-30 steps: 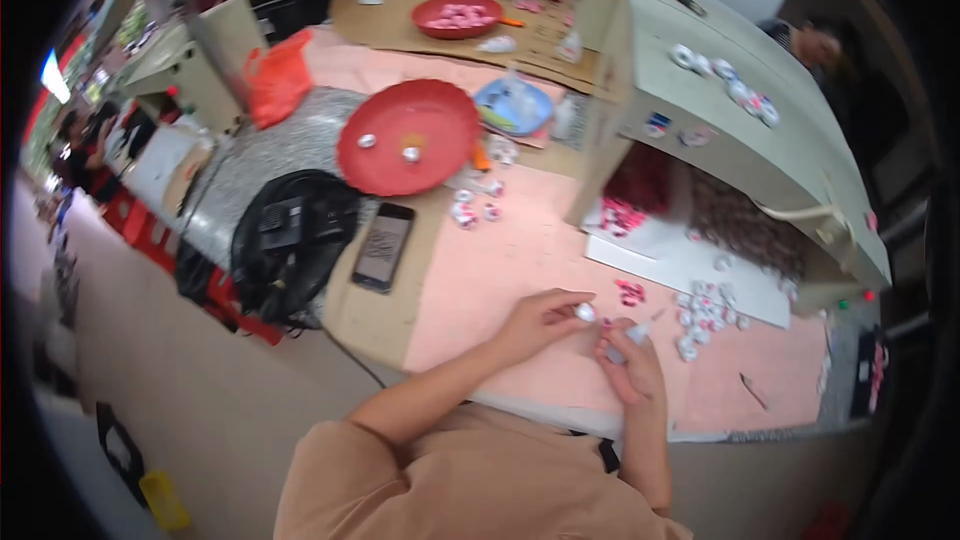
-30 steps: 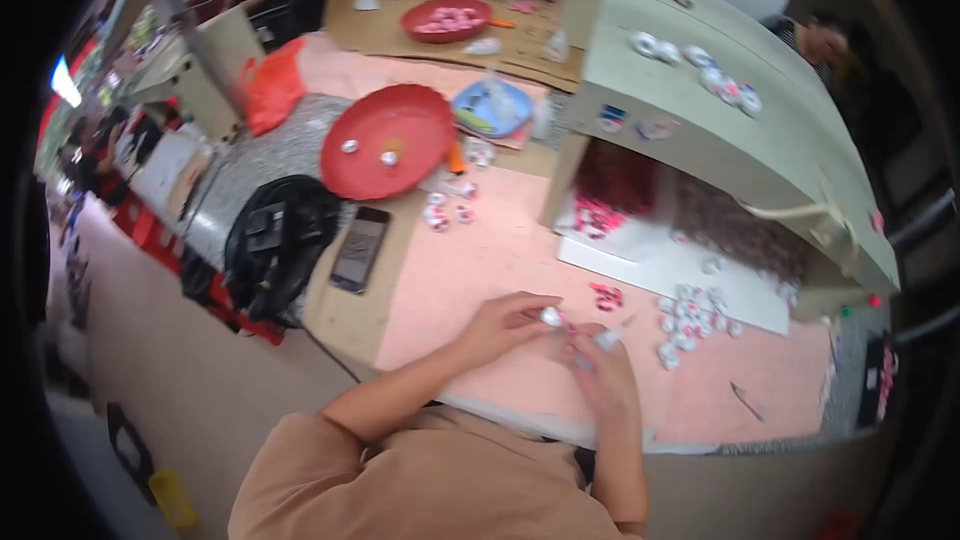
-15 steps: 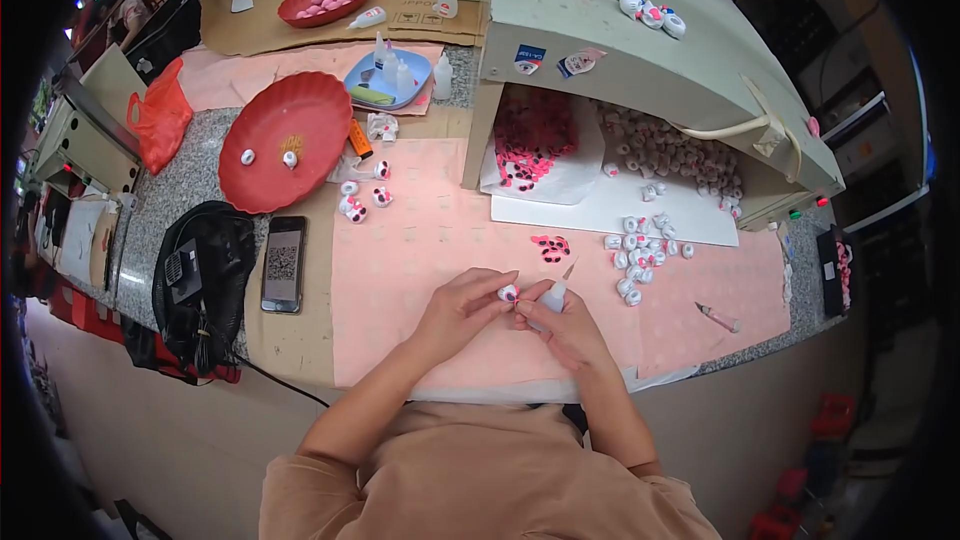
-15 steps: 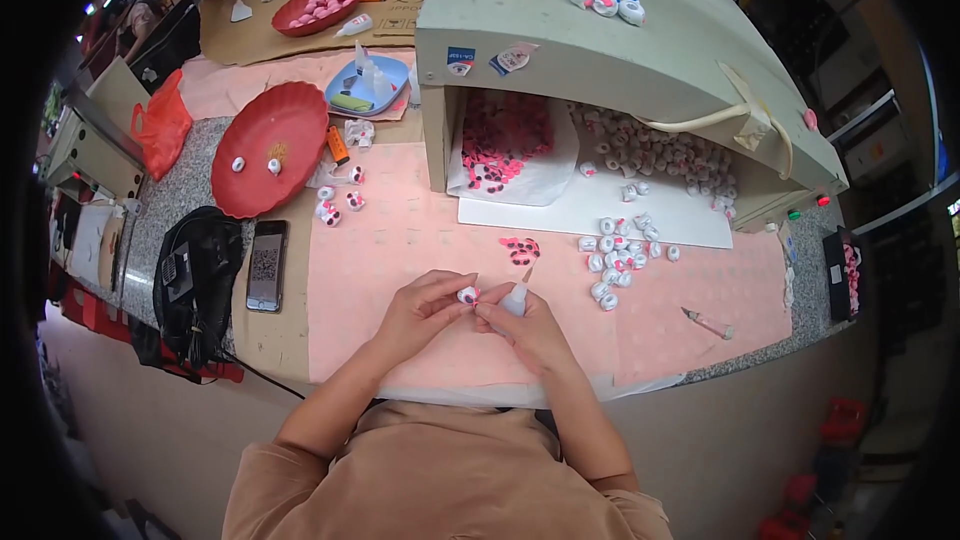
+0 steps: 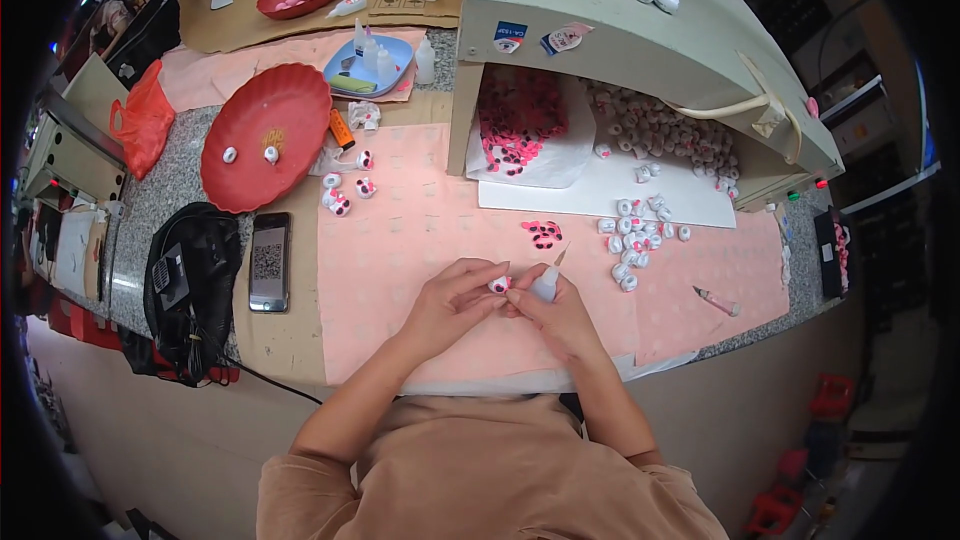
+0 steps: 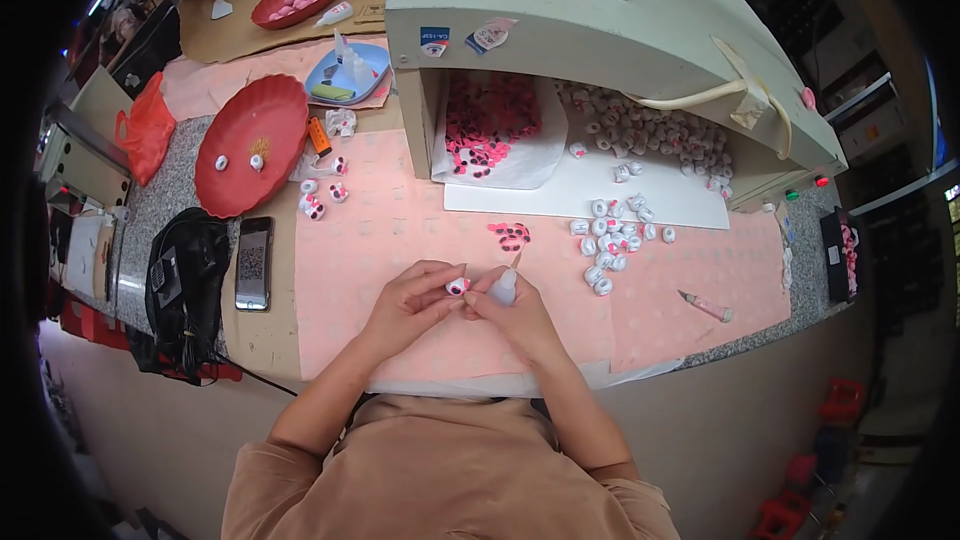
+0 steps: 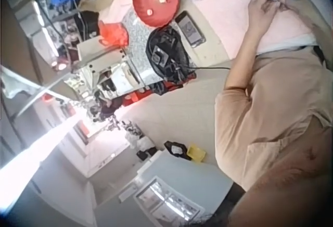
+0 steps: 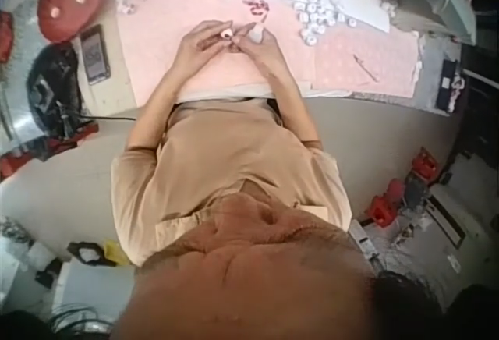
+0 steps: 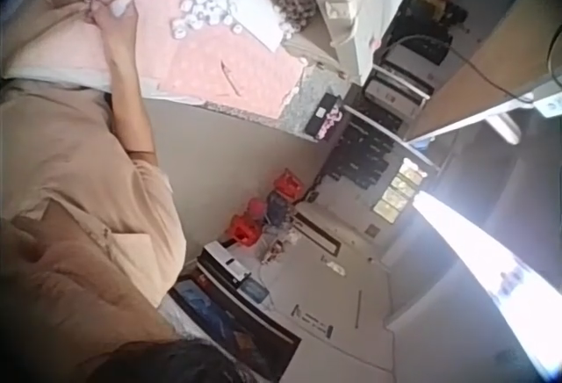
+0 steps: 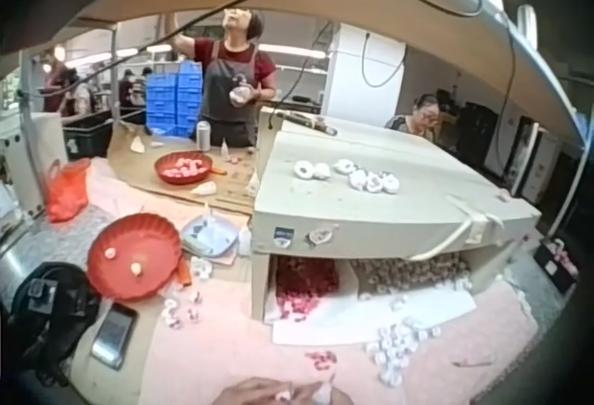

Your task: Gluing small decorative bows onto toy head components on an assembly line.

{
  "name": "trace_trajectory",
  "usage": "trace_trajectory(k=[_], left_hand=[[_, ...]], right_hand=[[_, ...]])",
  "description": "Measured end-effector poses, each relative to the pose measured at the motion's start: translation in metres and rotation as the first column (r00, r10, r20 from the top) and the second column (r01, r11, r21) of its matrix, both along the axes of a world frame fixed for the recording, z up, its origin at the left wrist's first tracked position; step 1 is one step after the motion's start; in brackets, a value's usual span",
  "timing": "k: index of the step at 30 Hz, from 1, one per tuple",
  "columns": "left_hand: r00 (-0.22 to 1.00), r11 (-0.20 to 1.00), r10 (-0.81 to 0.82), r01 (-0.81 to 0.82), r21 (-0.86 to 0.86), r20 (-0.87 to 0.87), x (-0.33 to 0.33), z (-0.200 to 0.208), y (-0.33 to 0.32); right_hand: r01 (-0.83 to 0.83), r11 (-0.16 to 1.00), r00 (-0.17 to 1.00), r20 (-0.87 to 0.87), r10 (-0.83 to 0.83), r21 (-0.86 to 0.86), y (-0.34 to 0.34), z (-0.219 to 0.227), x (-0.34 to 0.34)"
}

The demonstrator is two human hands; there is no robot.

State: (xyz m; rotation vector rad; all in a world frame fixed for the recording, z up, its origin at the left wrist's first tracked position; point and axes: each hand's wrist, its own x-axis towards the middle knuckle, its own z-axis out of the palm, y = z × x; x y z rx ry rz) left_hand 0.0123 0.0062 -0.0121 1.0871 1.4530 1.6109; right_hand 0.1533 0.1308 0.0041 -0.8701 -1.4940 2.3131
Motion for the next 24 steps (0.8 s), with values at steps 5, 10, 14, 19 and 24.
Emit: trace_trajectory(k=[5, 10, 14, 19, 24], left_hand=[[0.946, 0.996, -0.084, 0.078, 0.031, 0.314, -0.003, -0.003, 0.003], [0.933, 0.996, -0.093, 0.093, 0.018, 0.347, -0.003, -0.003, 0.003], [0.885, 0.989, -0.106, 0.142, -0.046, 0.453, -0.004, 0.000, 0.003], [0.834, 0.982, -0.141, 0.184, -0.029, 0.533, -0.004, 0.003, 0.003], [0.990, 0.995, 0.059, -0.048, -0.093, 0.125, -0.014, 0.010, -0.002]], right_hand=[[0.089, 0.980, 0.989, -0.132, -0.066, 0.176, -0.006, -0.012, -0.001], [0.020, 0.987, 0.992, -0.123, 0.000, 0.157, -0.003, -0.010, -0.002], [0.004, 0.996, 0.985, -0.173, 0.010, 0.084, -0.002, -0.007, 0.000], [-0.001, 0.997, 0.988, -0.152, 0.012, 0.073, -0.001, -0.012, 0.002], [-0.021, 1.000, 0.989, -0.148, 0.024, 0.020, 0.007, 0.000, 0.009]])
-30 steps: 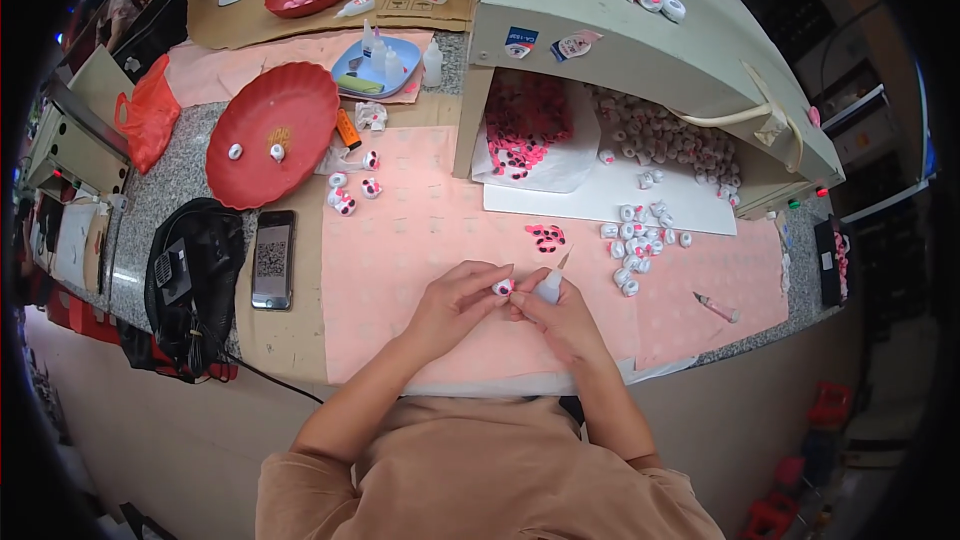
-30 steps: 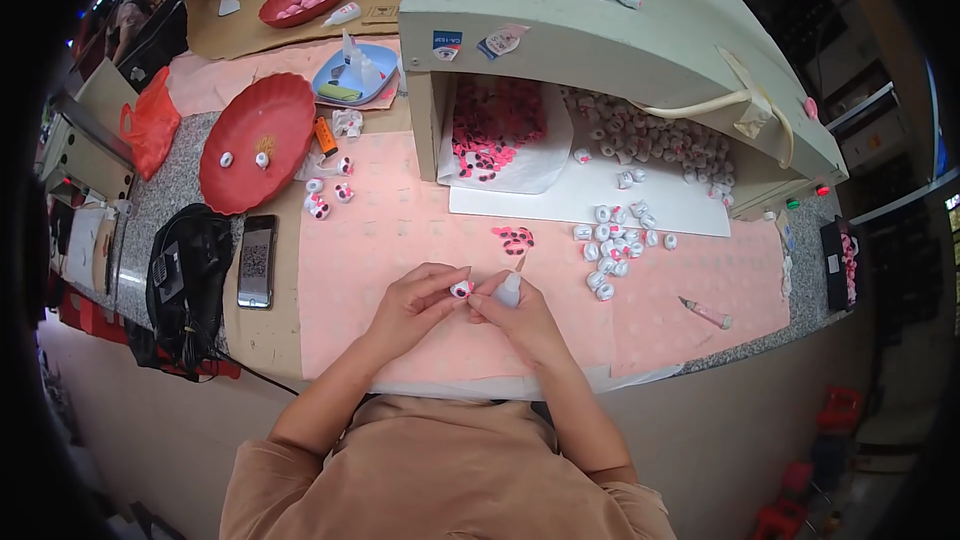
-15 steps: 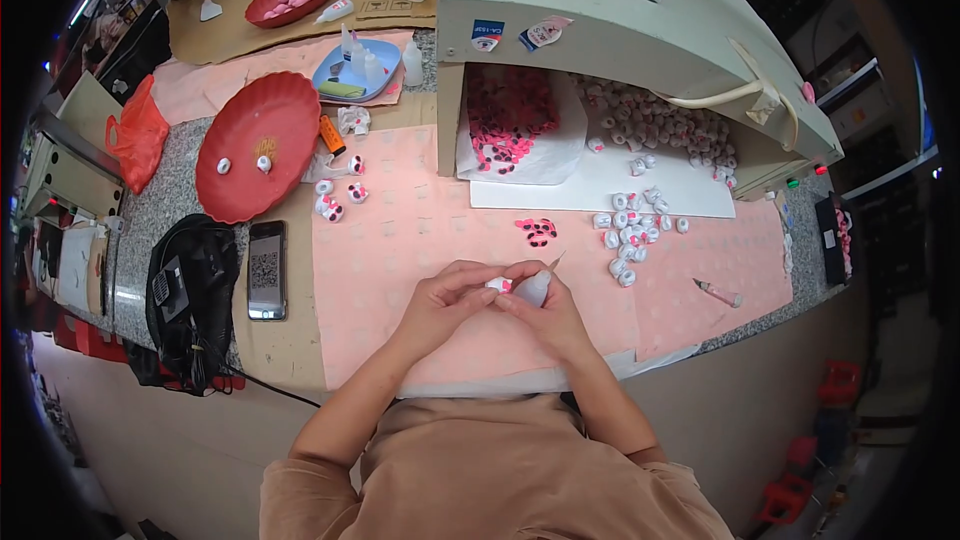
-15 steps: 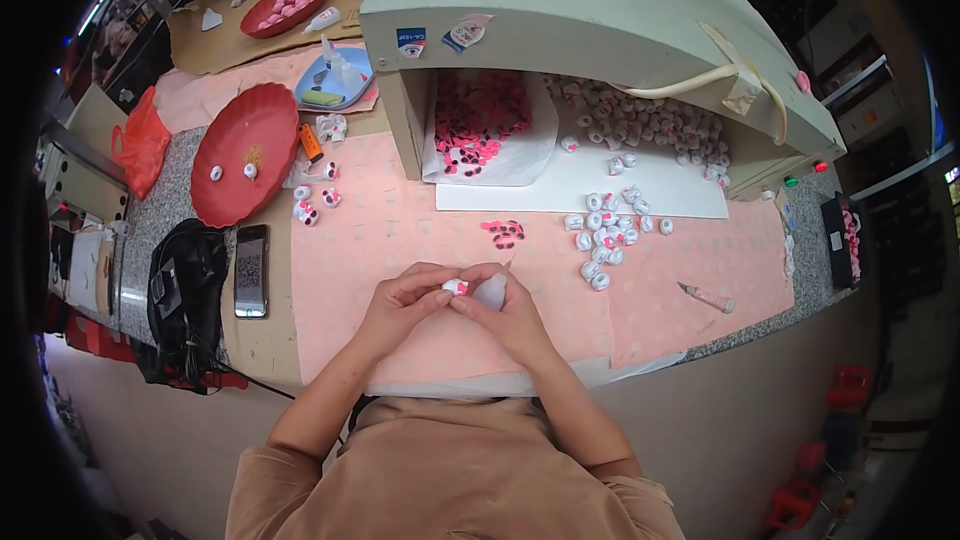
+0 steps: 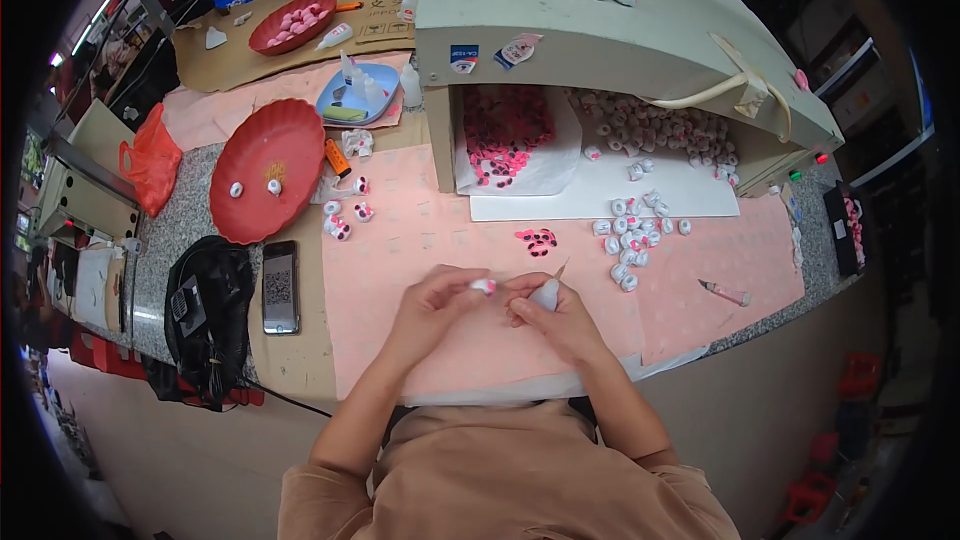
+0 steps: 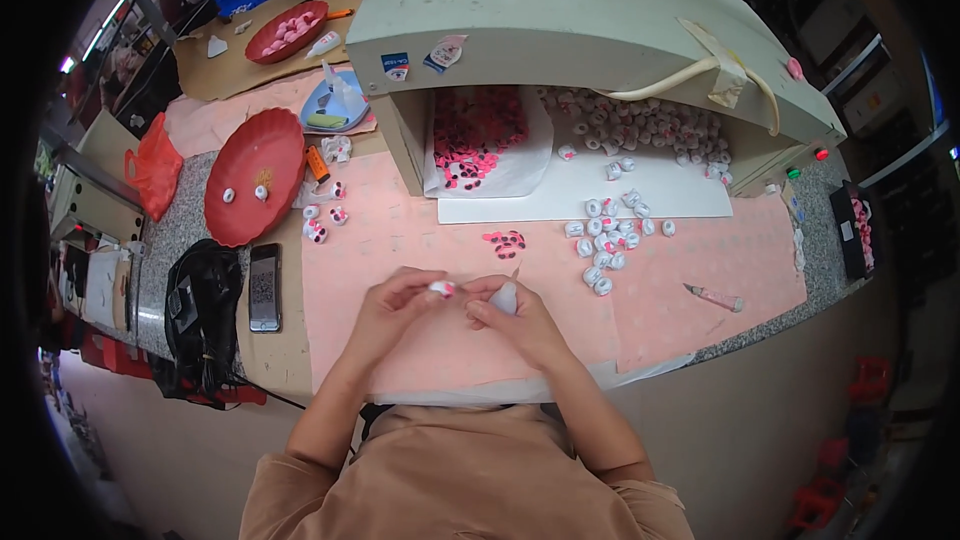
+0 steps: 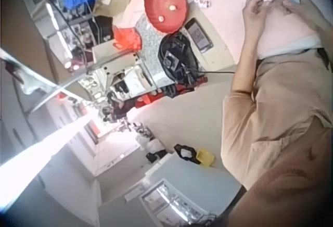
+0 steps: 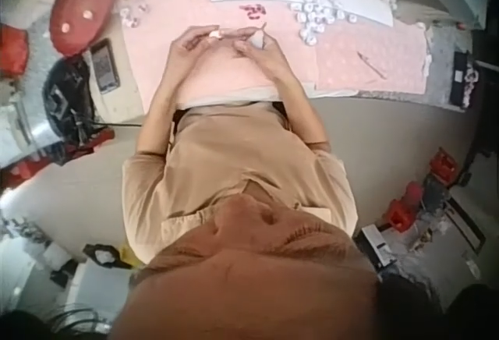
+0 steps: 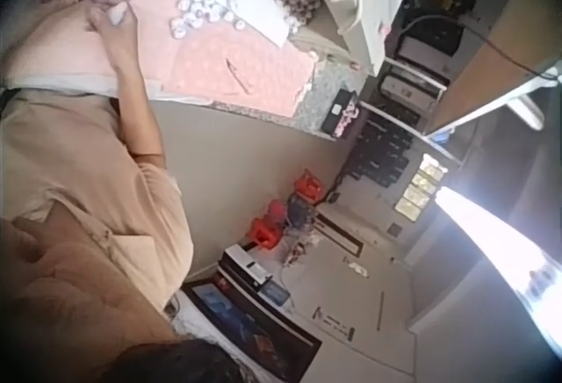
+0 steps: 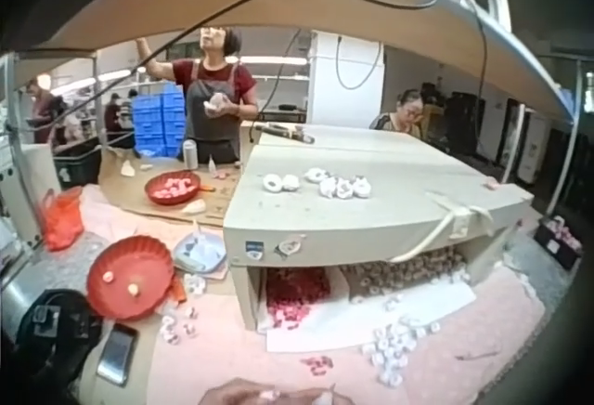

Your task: Gluing small decorative bows onto toy head components on an assembly line.

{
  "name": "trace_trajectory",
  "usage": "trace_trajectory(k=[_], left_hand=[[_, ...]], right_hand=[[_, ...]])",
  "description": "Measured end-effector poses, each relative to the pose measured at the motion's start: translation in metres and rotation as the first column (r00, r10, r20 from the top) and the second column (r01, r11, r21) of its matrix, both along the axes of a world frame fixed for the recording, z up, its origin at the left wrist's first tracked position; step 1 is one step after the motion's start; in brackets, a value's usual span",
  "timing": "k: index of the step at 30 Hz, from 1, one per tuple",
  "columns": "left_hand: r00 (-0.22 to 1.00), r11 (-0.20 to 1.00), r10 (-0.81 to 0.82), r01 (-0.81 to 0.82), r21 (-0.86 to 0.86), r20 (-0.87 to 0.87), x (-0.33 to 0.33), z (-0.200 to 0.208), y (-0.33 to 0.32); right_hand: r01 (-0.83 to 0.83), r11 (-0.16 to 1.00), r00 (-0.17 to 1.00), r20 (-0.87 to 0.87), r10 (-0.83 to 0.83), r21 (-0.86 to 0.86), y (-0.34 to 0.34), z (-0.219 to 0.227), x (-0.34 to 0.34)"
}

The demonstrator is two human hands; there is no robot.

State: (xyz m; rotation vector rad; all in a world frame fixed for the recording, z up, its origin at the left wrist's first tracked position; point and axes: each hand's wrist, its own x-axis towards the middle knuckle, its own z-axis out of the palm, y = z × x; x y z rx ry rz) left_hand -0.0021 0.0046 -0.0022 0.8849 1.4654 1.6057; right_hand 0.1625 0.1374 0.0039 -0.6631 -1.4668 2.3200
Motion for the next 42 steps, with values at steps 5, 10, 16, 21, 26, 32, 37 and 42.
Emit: trace_trajectory(k=[5, 10, 16, 21, 26, 32, 37, 42], left_hand=[[0.726, 0.796, 0.510, -0.601, -0.066, -0.462, -0.068, 0.024, -0.024], [0.443, 0.934, 0.291, -0.323, 0.151, -0.848, -0.035, 0.043, 0.037], [0.651, 0.946, -0.058, 0.278, 0.166, -0.757, 0.040, 0.004, 0.169], [0.594, 0.922, -0.077, 0.348, 0.169, -0.800, 0.052, -0.019, 0.189], [0.958, 0.959, -0.284, 0.284, -0.019, -0.040, 0.032, 0.009, 0.129], [0.725, 0.992, -0.124, 0.085, 0.090, 0.677, -0.011, 0.006, 0.034], [0.708, 0.997, 0.014, -0.059, 0.039, 0.706, -0.007, -0.001, 0.009], [0.934, 0.999, 0.021, -0.033, 0.029, 0.357, 0.005, -0.028, 0.016]], right_hand=[[0.130, 0.966, 0.975, 0.148, -0.165, 0.222, 0.013, 0.011, 0.045], [0.242, 0.744, 0.939, 0.043, -0.341, 0.622, 0.016, -0.018, 0.069], [0.312, 0.866, 0.946, -0.045, -0.321, 0.392, 0.014, -0.018, 0.067], [0.400, 0.821, 0.895, 0.021, -0.446, 0.407, 0.010, -0.023, 0.082], [0.407, 0.833, 0.897, 0.006, -0.441, 0.374, 0.007, -0.027, 0.083], [0.464, 0.803, 0.881, -0.103, -0.461, 0.374, -0.001, -0.022, 0.040], [0.548, 0.762, 0.827, -0.088, -0.555, 0.345, -0.009, -0.017, 0.013], [0.532, 0.639, 0.834, -0.210, -0.511, 0.555, -0.009, -0.030, 0.015]])
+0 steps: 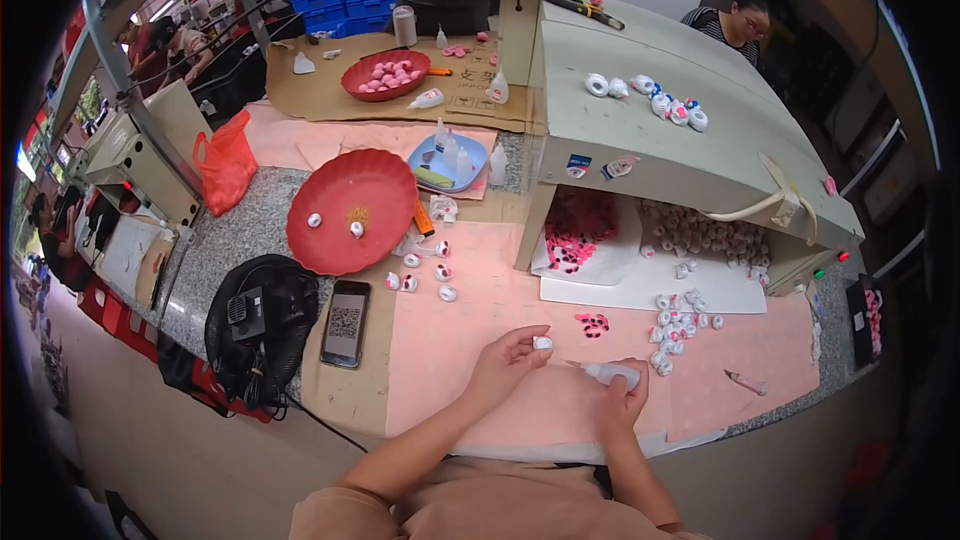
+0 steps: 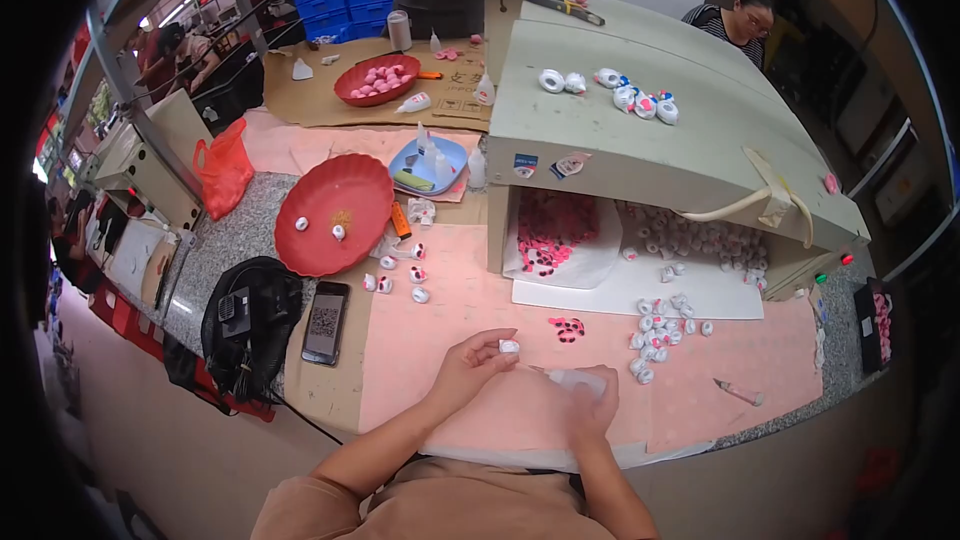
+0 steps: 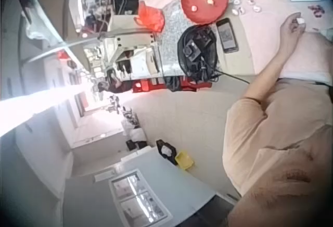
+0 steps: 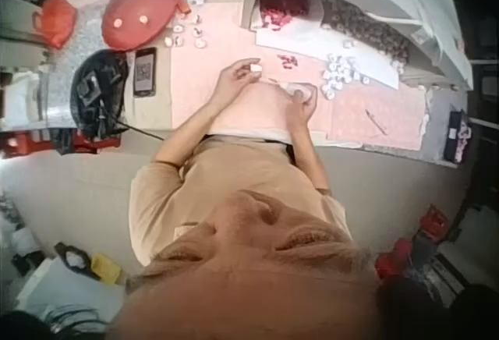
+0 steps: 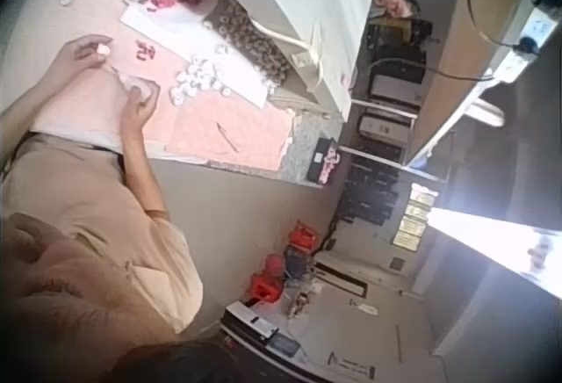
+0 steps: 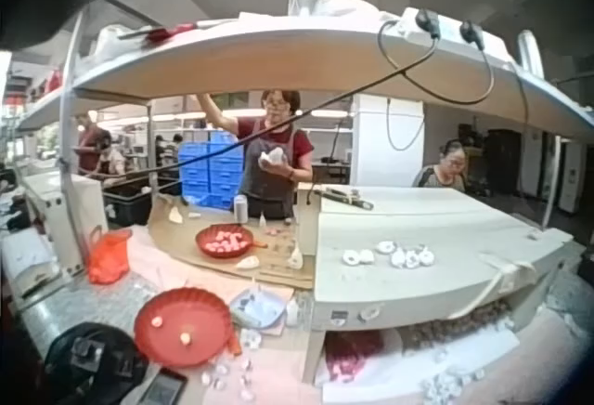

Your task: Gluing small decorative bows onto toy head components on an assembly line.

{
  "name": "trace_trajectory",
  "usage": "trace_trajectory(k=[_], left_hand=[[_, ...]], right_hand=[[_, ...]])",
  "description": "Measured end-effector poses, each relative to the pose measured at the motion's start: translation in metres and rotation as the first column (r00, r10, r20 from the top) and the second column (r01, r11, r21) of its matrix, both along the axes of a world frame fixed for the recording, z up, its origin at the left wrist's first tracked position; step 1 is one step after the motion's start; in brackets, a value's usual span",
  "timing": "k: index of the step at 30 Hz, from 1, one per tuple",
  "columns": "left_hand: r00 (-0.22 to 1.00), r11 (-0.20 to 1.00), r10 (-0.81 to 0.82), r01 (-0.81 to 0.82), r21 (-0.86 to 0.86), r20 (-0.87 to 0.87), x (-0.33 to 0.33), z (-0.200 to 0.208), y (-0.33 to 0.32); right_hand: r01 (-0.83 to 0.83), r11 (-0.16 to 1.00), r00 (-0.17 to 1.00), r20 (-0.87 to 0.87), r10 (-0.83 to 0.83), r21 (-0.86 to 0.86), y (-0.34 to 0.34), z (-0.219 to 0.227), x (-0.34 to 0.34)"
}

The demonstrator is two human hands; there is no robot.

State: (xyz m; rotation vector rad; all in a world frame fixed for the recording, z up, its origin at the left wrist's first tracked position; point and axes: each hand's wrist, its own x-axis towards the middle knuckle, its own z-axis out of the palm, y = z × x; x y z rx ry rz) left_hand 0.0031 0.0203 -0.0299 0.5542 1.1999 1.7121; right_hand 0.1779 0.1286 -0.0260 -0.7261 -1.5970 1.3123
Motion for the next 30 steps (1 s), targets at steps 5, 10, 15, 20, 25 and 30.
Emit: trace_trajectory(k=[5, 10, 15, 20, 25, 30], left_hand=[[0.919, 0.991, 0.133, -0.132, 0.031, -0.371, 0.011, 0.012, -0.002], [0.921, 0.995, 0.084, -0.101, -0.025, -0.381, 0.009, 0.016, 0.002], [0.922, 0.996, 0.051, -0.073, -0.043, -0.383, 0.012, 0.017, 0.003], [0.918, 0.996, 0.061, -0.082, -0.036, -0.393, 0.014, 0.015, 0.003], [0.917, 0.997, 0.047, -0.070, -0.044, -0.397, 0.013, 0.013, 0.002], [0.913, 0.997, 0.046, -0.066, -0.036, -0.405, 0.013, 0.013, 0.002]], right_hand=[[-0.047, 0.977, 0.999, 0.012, 0.045, 0.207, -0.004, 0.009, -0.003], [-0.087, 0.919, 0.996, 0.037, 0.079, 0.385, 0.001, 0.003, -0.006], [-0.071, 0.924, 0.997, 0.053, 0.055, 0.375, 0.001, 0.008, -0.006], [-0.076, 0.928, 0.993, 0.116, 0.036, 0.366, -0.001, 0.012, -0.005], [-0.081, 0.920, 0.992, 0.117, 0.038, 0.385, -0.001, 0.012, -0.007], [-0.086, 0.922, 0.992, 0.119, 0.044, 0.378, -0.001, 0.013, -0.006]])
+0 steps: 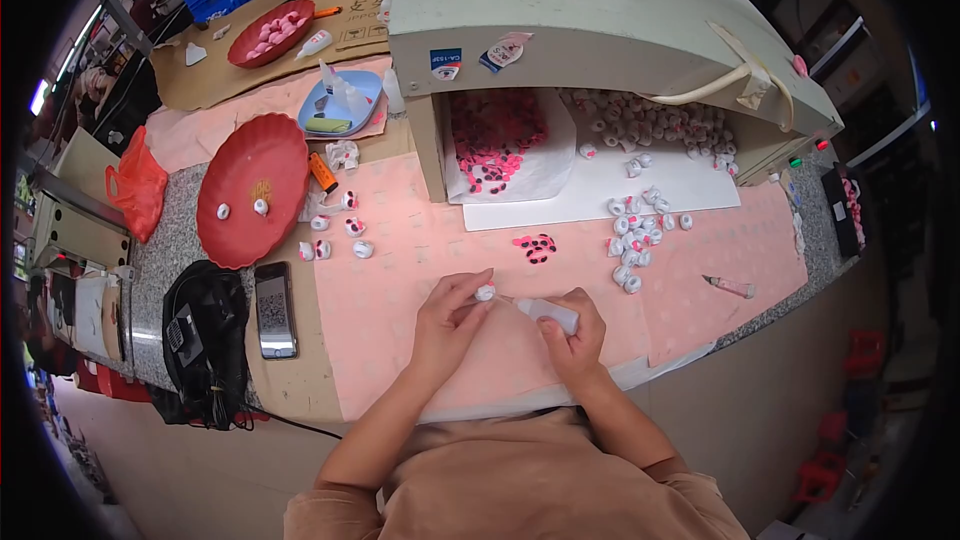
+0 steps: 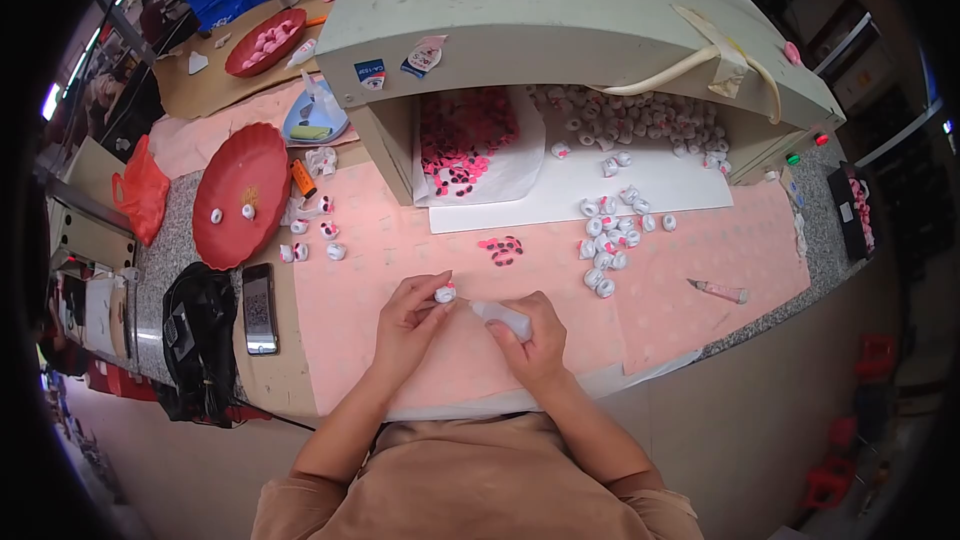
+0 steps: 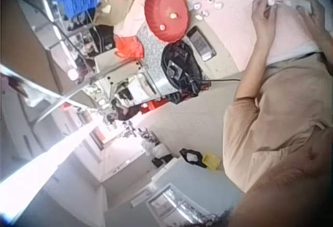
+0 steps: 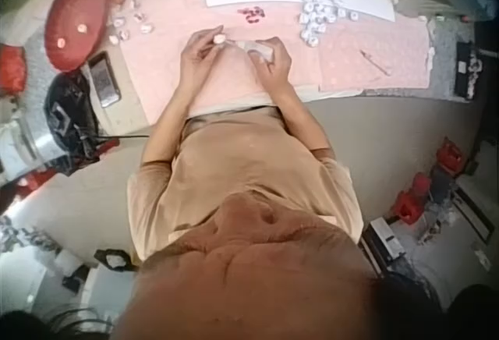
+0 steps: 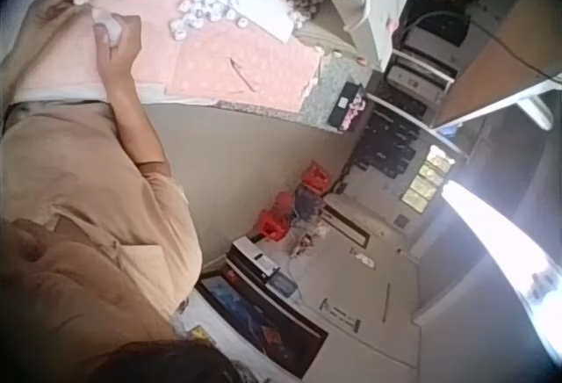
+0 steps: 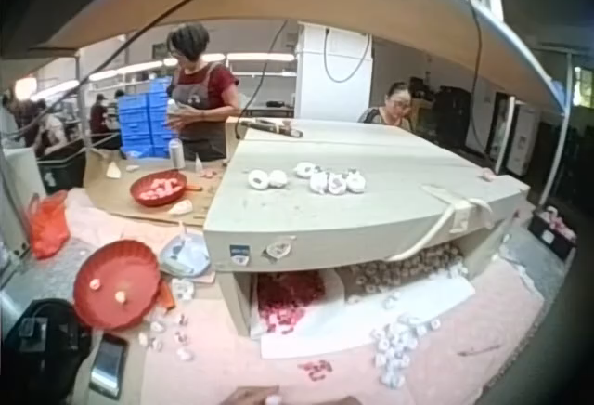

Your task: Gluing small decorative bows onto toy head components on an assembly line.

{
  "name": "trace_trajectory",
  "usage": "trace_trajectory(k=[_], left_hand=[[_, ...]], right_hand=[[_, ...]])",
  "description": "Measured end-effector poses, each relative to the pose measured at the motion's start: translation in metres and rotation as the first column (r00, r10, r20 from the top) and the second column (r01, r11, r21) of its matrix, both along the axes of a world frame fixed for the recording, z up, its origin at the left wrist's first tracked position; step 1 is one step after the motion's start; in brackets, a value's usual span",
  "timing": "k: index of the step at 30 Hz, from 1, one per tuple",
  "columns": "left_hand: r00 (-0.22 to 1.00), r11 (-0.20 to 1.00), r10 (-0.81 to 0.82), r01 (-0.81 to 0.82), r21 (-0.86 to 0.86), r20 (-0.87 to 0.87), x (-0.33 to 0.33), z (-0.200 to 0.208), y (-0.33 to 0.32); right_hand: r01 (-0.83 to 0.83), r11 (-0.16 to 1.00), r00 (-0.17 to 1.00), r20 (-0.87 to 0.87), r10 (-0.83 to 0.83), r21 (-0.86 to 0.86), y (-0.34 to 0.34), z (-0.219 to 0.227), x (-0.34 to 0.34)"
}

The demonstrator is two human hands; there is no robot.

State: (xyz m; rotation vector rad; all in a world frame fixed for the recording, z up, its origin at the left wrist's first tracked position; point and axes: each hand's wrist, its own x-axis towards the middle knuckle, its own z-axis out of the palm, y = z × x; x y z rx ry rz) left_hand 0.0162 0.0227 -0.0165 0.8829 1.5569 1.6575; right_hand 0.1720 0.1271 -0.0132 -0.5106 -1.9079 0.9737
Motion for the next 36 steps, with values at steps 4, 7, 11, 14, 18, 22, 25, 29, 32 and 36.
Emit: trace_trajectory(k=[4, 7, 11, 14, 18, 22, 25, 29, 32, 36], left_hand=[[0.999, 1.000, -0.007, 0.006, -0.013, -0.045, 0.000, -0.001, -0.001], [0.998, 1.000, -0.007, 0.006, -0.017, -0.057, 0.000, -0.001, -0.001], [1.000, 1.000, 0.002, -0.002, -0.012, -0.021, 0.000, -0.002, 0.000], [1.000, 1.000, -0.008, 0.008, -0.001, -0.029, 0.000, -0.001, 0.001], [1.000, 1.000, -0.005, 0.005, 0.013, 0.006, 0.000, -0.006, 0.000], [0.991, 1.000, -0.014, 0.015, -0.008, 0.132, 0.000, -0.007, -0.001], [0.983, 1.000, -0.023, 0.027, -0.016, 0.182, 0.000, -0.006, -0.001], [0.977, 0.999, -0.033, 0.038, -0.022, 0.212, 0.000, -0.009, -0.002], [0.976, 0.999, -0.038, 0.044, -0.024, 0.213, 0.000, -0.007, -0.003], [0.975, 0.998, -0.042, 0.052, -0.039, 0.217, -0.001, -0.005, -0.003]], right_hand=[[-0.017, 1.000, 1.000, -0.018, 0.017, 0.003, 0.000, 0.001, -0.001], [-0.037, 0.999, 0.999, -0.009, 0.037, -0.007, 0.000, -0.001, 0.000], [-0.008, 1.000, 1.000, 0.004, 0.008, 0.013, 0.000, -0.003, 0.002], [0.012, 1.000, 1.000, -0.029, -0.011, 0.027, 0.001, -0.003, 0.000], [0.008, 1.000, 1.000, -0.024, -0.007, 0.030, 0.001, -0.003, -0.001], [0.015, 1.000, 0.999, -0.049, -0.015, -0.002, 0.001, -0.005, 0.001], [0.014, 1.000, 0.999, -0.049, -0.014, -0.007, 0.001, -0.005, 0.001], [0.003, 1.000, 0.999, -0.043, -0.002, 0.006, 0.001, -0.004, 0.000], [0.022, 1.000, 0.999, -0.039, -0.023, -0.016, 0.000, -0.005, 0.001], [0.046, 0.998, 0.999, -0.012, -0.047, -0.050, 0.000, -0.003, 0.003]])
